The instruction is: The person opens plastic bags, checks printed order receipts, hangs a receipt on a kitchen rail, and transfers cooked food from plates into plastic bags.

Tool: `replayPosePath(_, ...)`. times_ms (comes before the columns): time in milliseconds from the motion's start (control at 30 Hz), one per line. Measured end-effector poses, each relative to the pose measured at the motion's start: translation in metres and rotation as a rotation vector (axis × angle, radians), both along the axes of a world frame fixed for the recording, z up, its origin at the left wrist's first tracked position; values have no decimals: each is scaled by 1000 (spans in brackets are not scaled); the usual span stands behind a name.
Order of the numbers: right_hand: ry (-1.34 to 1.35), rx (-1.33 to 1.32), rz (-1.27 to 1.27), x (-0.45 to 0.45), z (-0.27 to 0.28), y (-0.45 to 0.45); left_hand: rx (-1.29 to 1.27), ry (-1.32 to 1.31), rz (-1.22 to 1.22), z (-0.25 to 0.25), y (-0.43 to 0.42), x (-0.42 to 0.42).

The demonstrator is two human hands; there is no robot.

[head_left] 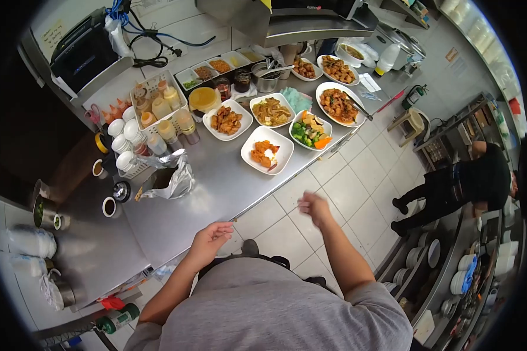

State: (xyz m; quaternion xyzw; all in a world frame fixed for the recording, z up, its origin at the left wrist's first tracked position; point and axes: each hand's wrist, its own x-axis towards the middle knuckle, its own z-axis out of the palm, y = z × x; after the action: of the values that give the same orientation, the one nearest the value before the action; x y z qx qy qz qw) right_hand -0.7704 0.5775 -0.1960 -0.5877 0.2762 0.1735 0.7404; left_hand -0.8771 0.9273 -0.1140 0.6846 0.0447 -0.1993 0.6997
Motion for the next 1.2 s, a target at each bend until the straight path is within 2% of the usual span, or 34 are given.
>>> replayPosePath(67, -230, 22, -149, 56, -5, -13, 30, -54, -41, 0, -5, 3)
replayPosePath(100, -342, 45, -179, 79, 10, -12, 43, -38, -32, 2, -7, 5)
replayPosePath(167, -360, 120, -223, 127, 8, -25, 79, -24, 11, 4, -6, 9)
replayPosePath(233, -322, 128, -139, 159, -5, -37, 118, -13, 42, 3, -3, 8)
replayPosePath(267, -299, 232, -147, 165, -10, -41, 128, -12, 109, 1, -2, 4)
replayPosePath(367, -276, 188, -144, 179, -26, -50, 37, -3, 191, -5, 10, -16)
replayPosePath(433, -275, 198, -155, 183, -26, -54, 59, 46, 255, -11, 23, -30)
replayPosePath(533, -257, 80, -188, 185, -24, -65, 77, 105, 314, -17, 45, -48)
replayPosePath(633, -308, 9, -119, 156, 12, -71, 97, 47, 315, -28, 74, -60)
replayPosePath(767, -309, -116, 50, 80, 95, -39, 144, 73, 388, -35, 116, -69)
replayPosePath(867, -234, -141, 246, 16, 139, 16, 146, 67, 402, -43, 150, -72)
replayPosePath(900, -189, -181, 224, -8, 152, 49, 207, 50, 388, -41, 162, -71)
replayPosePath(1000, -107, -89, 358, -60, 142, 122, 260, -4, 367, -40, 199, -71)
replayPosePath(1067, -67, -6, 452, -86, 116, 166, 269, -34, 372, -34, 221, -71)
replayPosePath(1133, -80, 42, 522, -101, 55, 201, 204, -73, 390, -64, 241, -73)
replayPosePath(1167, -100, -10, 598, -111, 59, 238, 288, -168, 373, -70, 252, -75)
replayPosePath(1200, -103, 71, 636, -114, 49, 267, 267, -126, 415, -81, 258, -77)
